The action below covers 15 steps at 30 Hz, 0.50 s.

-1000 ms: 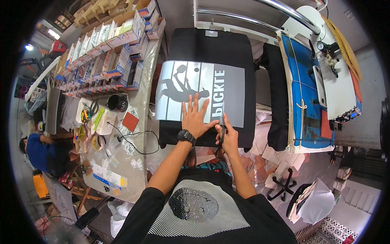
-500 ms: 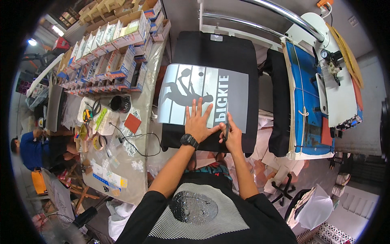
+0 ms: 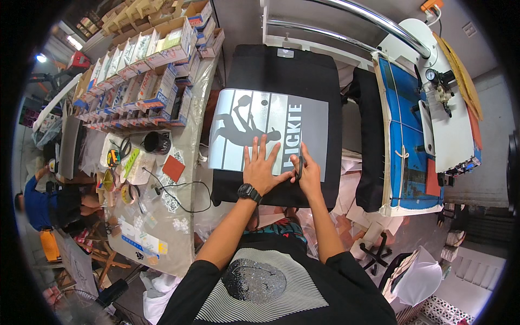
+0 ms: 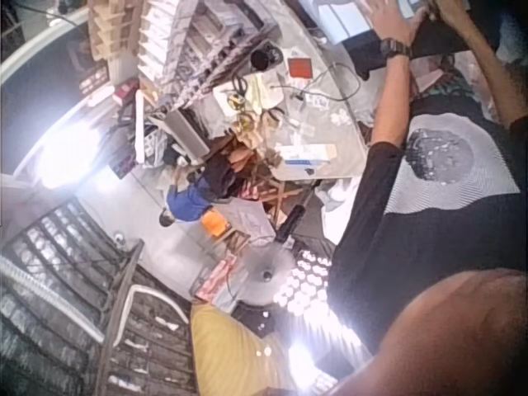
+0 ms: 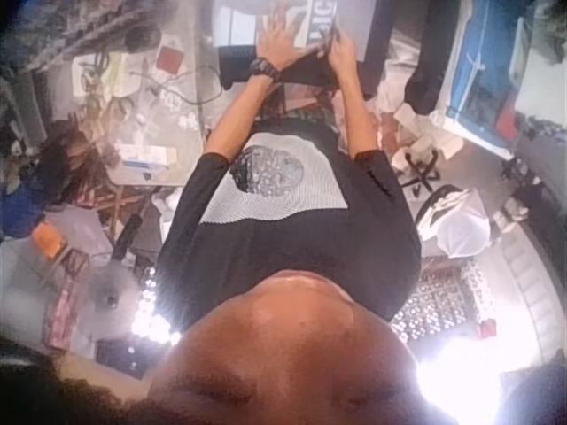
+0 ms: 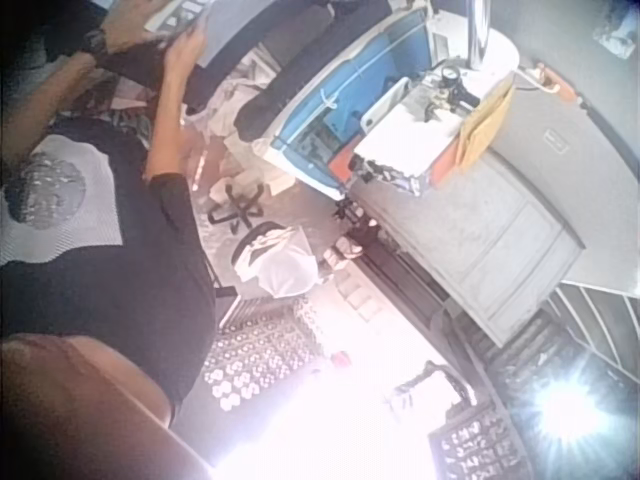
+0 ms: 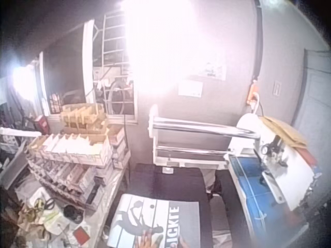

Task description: The person cuts a graphic from a sheet with scissors, places a black t-shirt on a heat press machine, positions the graphic and a small label on the garment, and then pulls down the heat press lever.

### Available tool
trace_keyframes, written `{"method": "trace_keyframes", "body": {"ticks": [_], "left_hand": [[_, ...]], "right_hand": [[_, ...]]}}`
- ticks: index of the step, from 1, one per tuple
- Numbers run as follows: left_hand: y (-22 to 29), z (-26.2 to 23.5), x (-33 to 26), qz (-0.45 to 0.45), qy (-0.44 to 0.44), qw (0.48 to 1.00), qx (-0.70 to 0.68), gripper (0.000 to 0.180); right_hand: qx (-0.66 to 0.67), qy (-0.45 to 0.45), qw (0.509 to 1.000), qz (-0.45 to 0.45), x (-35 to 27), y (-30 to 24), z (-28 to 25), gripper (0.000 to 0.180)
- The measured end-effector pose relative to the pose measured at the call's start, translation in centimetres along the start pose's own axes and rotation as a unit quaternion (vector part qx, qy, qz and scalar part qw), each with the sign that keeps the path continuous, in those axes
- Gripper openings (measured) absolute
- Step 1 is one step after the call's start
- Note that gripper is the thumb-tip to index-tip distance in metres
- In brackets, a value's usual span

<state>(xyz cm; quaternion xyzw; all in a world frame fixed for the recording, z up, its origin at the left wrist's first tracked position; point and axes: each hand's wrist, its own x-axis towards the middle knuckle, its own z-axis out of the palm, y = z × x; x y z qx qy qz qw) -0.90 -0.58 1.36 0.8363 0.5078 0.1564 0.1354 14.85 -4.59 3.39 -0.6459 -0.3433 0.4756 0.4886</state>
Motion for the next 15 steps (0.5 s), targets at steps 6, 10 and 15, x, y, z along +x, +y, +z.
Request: {"method": "trace_keyframes", "body": {"ticks": [6, 10, 15], "left_hand": [[0.1, -0.2, 0.1, -0.004, 0.001, 1.0, 0.001, 0.094], [0.2, -0.3, 0.3, -0.003, -0.006, 1.0, -0.008, 0.094], [0.2, -0.6, 0.2, -0.013, -0.022, 1.0, -0.008, 0.094]], "right_hand": [[-0.036, -0.007, 0.999, -0.017, 2.2, -0.4, -0.2, 0.071], [-0.01, -0.007, 1.0, -0.005, 3.9, -1.2, -0.4, 0.072], [-0.032, -0.015, 0.999, -0.025, 6.0, -1.9, -0.3, 0.072]]}}
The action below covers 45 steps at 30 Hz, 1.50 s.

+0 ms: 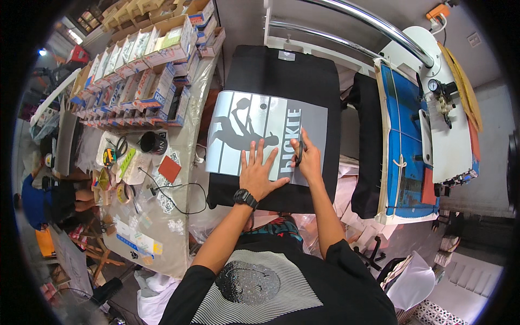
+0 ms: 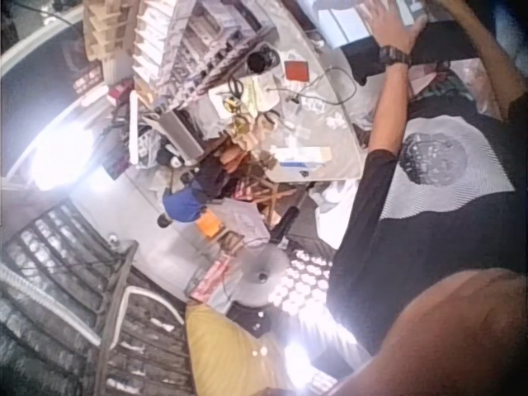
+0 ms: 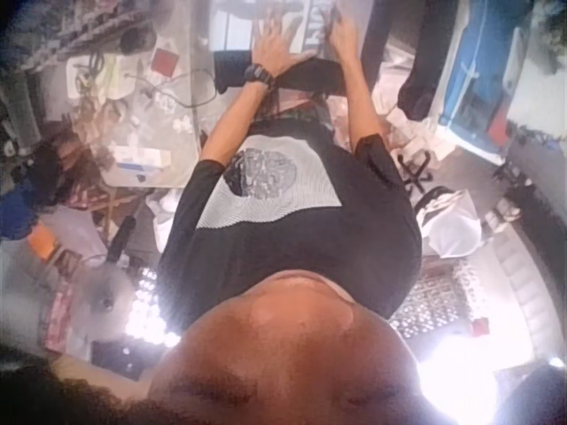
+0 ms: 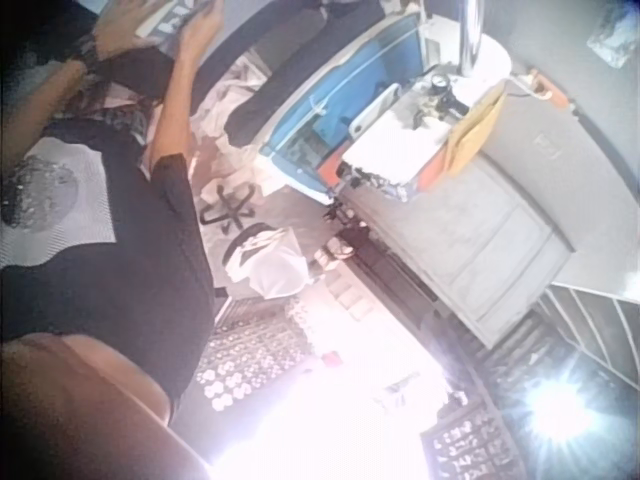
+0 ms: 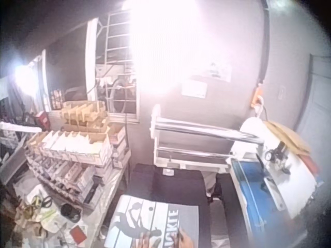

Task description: The person cuts a graphic from a sheet with scissors, places a black t-shirt on a heat press machine, positions the graphic and a small label on the garment, and then pulls down the heat press lever.

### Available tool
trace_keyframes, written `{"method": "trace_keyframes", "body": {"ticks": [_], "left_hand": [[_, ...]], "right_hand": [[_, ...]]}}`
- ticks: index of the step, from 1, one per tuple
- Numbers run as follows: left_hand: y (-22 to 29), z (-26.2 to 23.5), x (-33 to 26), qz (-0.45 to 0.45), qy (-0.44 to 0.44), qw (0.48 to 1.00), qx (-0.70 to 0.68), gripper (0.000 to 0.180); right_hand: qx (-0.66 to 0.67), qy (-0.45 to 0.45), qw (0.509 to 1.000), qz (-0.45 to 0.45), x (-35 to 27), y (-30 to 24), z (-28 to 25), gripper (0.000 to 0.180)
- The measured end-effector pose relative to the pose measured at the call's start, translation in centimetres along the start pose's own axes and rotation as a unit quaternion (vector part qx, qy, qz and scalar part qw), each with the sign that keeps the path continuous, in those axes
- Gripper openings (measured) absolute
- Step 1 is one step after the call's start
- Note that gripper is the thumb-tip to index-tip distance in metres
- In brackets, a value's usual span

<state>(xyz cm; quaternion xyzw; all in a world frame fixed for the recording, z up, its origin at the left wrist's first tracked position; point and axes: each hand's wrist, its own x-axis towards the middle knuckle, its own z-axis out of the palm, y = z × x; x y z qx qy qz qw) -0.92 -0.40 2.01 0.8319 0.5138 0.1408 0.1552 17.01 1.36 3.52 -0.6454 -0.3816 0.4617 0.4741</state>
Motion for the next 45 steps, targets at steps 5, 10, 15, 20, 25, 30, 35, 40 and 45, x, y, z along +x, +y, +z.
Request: {"method": "trace_keyframes", "body": {"ticks": [5, 10, 15, 20, 25, 30, 35, 40, 45], "left_hand": [[0.0, -0.3, 0.1, -0.003, -0.007, 1.0, 0.003, 0.094], [0.0, -0.4, -0.1, -0.004, -0.004, 1.0, 0.0, 0.094], [-1.0, 0.3, 0.2, 0.055, 0.019, 0.998, -0.033, 0.079], [-5.7, -3.0, 3.1, 0.147, -0.015, 0.989, -0.012, 0.051], [-8.9, -3.8, 5.1, 0.195, -0.039, 0.977, -0.072, 0.049], [-6.2, -3.0, 4.3, 0.189, 0.007, 0.979, -0.07, 0.058], [-0.4, 1.2, 1.8, 0.083, 0.053, 0.995, 0.003, 0.067], [-1.0, 1.3, -0.5, 0.084, 0.029, 0.996, 0.008, 0.069], [-0.8, 1.3, -1.1, 0.077, 0.045, 0.996, 0.022, 0.068]], "right_hand": [[-0.032, 0.009, 0.999, 0.0, 2.8, -0.6, -0.3, 0.069], [-0.194, 0.07, 0.977, -0.05, 5.1, -3.0, -2.0, 0.066], [-0.517, 0.037, 0.832, -0.197, -1.8, 1.0, -6.1, 0.064], [-0.416, -0.005, 0.909, -0.012, -13.9, 1.0, -9.5, 0.058], [-0.012, -0.026, 0.995, 0.099, -18.0, 4.4, -5.8, 0.039], [0.134, -0.019, 0.987, 0.088, -21.5, 9.9, -1.8, 0.044], [0.102, -0.069, 0.988, 0.095, -21.6, 8.7, -1.5, 0.044], [0.142, -0.056, 0.984, 0.093, -19.9, 8.0, -0.5, 0.038], [0.126, -0.019, 0.984, 0.126, -20.1, 8.6, 0.1, 0.033]]}}
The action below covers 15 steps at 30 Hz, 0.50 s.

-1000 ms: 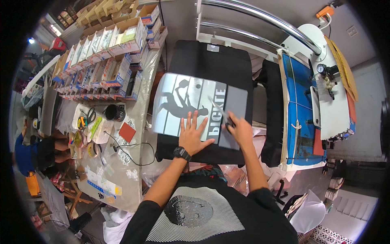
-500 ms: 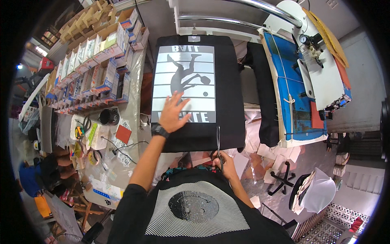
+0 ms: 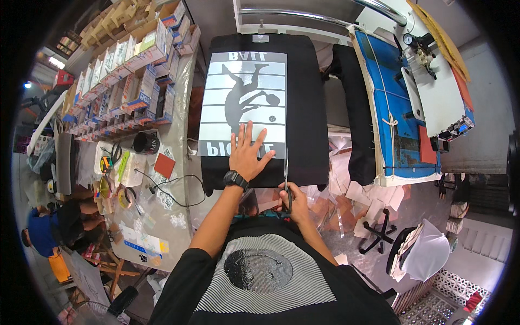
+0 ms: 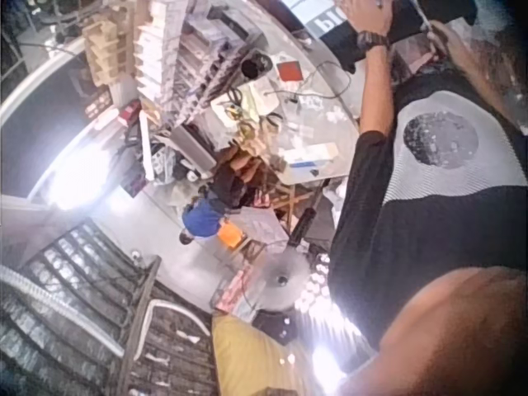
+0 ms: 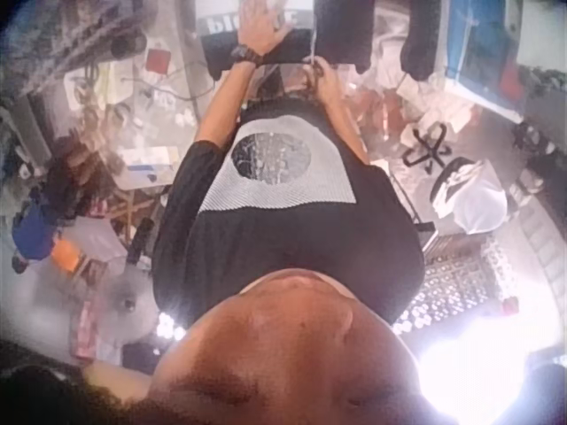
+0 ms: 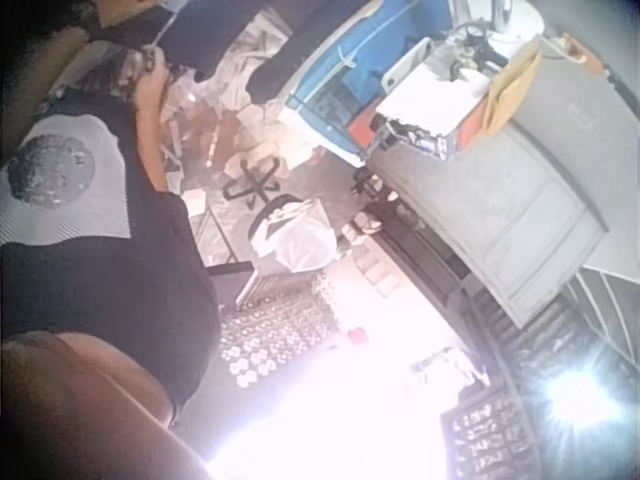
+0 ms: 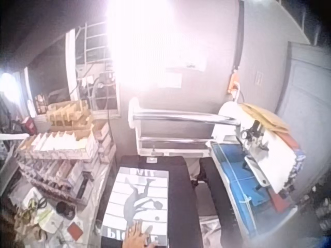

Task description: The person cuts a graphic from a sheet with scissors, places a black t-shirt on a heat press machine, positions the graphic and a small label on the garment, and then pulls down the heat press lever.

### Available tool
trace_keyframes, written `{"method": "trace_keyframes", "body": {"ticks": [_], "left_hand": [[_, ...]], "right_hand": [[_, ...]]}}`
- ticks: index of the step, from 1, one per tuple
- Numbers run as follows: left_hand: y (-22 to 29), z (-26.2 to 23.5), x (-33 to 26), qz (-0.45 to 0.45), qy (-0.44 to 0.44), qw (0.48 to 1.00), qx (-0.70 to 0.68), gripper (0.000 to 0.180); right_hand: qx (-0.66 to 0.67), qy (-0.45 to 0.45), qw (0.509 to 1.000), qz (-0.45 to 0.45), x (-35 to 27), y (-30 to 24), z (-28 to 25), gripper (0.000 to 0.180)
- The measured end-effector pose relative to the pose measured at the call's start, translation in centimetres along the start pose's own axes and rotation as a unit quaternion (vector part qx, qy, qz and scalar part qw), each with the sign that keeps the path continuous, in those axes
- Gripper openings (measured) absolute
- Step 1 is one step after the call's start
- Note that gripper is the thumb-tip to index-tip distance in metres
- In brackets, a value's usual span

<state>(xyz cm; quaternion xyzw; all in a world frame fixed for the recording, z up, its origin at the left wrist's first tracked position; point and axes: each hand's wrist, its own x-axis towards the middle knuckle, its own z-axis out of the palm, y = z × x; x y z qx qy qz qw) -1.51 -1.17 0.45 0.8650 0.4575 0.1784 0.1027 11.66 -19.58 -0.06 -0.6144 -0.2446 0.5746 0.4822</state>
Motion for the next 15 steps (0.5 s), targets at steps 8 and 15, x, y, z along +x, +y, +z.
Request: {"method": "trace_keyframes", "body": {"ticks": [8, 15], "left_hand": [[0.1, -0.1, 0.1, -0.004, 0.005, 1.0, -0.012, 0.068], [0.1, -0.2, 0.0, -0.004, 0.003, 1.0, -0.018, 0.069]], "right_hand": [[-0.023, 0.022, 0.999, -0.009, 0.5, -0.6, 0.9, 0.036], [-0.019, 0.031, 0.999, -0.014, 0.4, -0.4, 1.5, 0.039]]}}
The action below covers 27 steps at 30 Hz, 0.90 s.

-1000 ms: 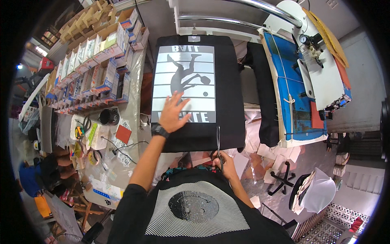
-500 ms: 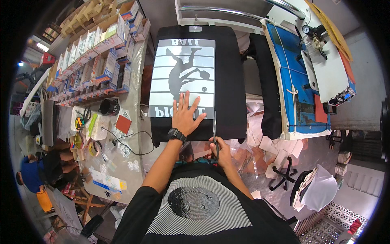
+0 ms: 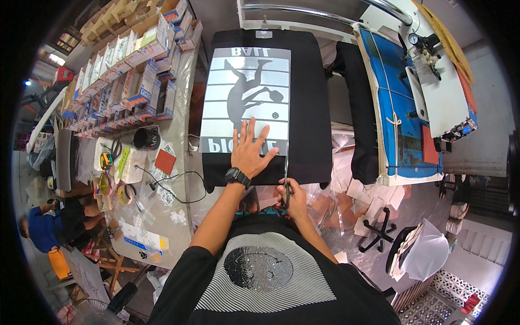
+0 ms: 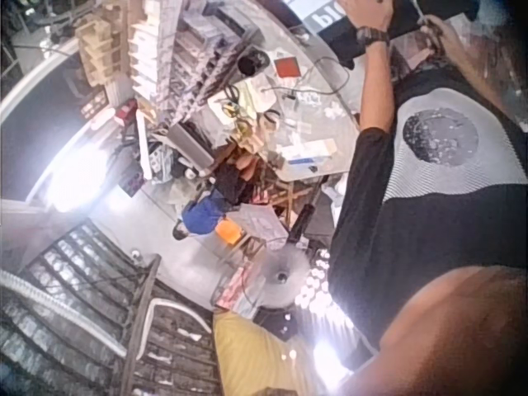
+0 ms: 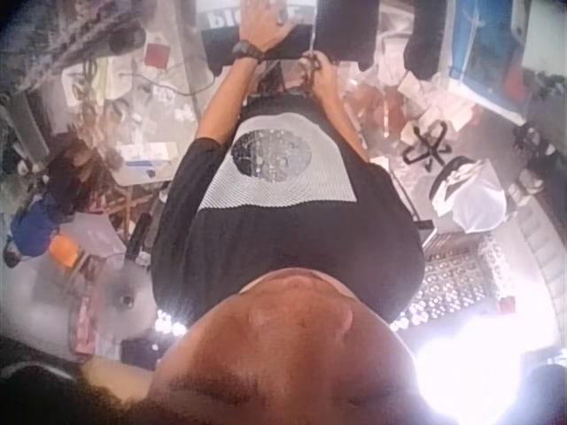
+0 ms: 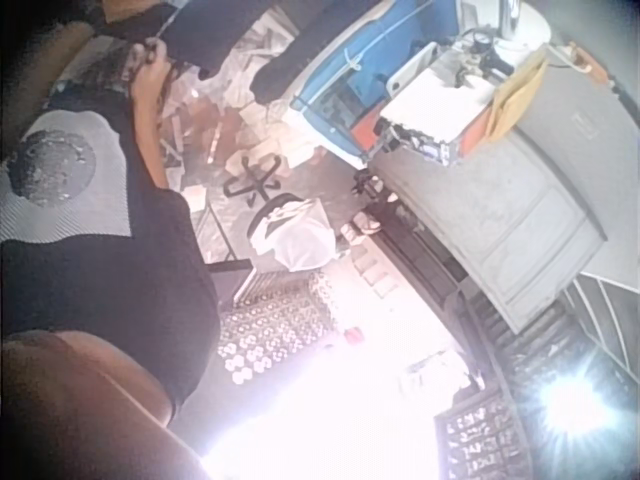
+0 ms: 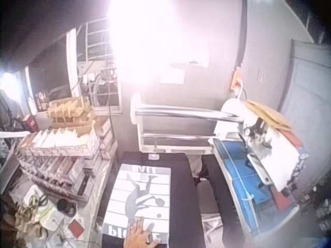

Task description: The person cuts a graphic from a sheet with scissors, places a black t-shirt on a heat press machine, positions the graphic and a small label on the garment, and then pulls down the heat press lever.

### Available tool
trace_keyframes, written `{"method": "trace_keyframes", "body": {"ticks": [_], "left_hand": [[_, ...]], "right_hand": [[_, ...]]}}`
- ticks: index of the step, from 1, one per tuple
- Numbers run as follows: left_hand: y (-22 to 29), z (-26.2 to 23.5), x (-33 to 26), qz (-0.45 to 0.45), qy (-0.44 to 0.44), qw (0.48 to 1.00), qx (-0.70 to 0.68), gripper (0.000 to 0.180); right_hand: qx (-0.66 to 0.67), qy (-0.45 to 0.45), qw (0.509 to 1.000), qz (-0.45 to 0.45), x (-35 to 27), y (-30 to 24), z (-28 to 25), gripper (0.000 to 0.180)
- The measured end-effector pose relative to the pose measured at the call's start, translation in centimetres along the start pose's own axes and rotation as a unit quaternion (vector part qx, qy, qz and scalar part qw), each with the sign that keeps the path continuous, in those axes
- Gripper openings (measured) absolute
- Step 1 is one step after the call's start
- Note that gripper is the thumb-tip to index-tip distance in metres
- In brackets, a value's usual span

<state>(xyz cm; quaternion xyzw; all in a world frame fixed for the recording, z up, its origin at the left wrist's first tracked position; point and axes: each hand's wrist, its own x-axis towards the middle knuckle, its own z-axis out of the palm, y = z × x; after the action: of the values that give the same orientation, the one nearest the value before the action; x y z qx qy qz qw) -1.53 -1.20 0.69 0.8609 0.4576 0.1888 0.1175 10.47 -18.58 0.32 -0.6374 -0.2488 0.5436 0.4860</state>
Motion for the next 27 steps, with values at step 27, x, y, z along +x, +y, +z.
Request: {"method": "trace_keyframes", "body": {"ticks": [27], "left_hand": [[0.2, -0.1, 0.1, -0.006, 0.006, 1.0, -0.003, 0.083]], "right_hand": [[-0.026, 0.066, 0.997, -0.031, -0.6, -0.8, 1.0, 0.061]]}}
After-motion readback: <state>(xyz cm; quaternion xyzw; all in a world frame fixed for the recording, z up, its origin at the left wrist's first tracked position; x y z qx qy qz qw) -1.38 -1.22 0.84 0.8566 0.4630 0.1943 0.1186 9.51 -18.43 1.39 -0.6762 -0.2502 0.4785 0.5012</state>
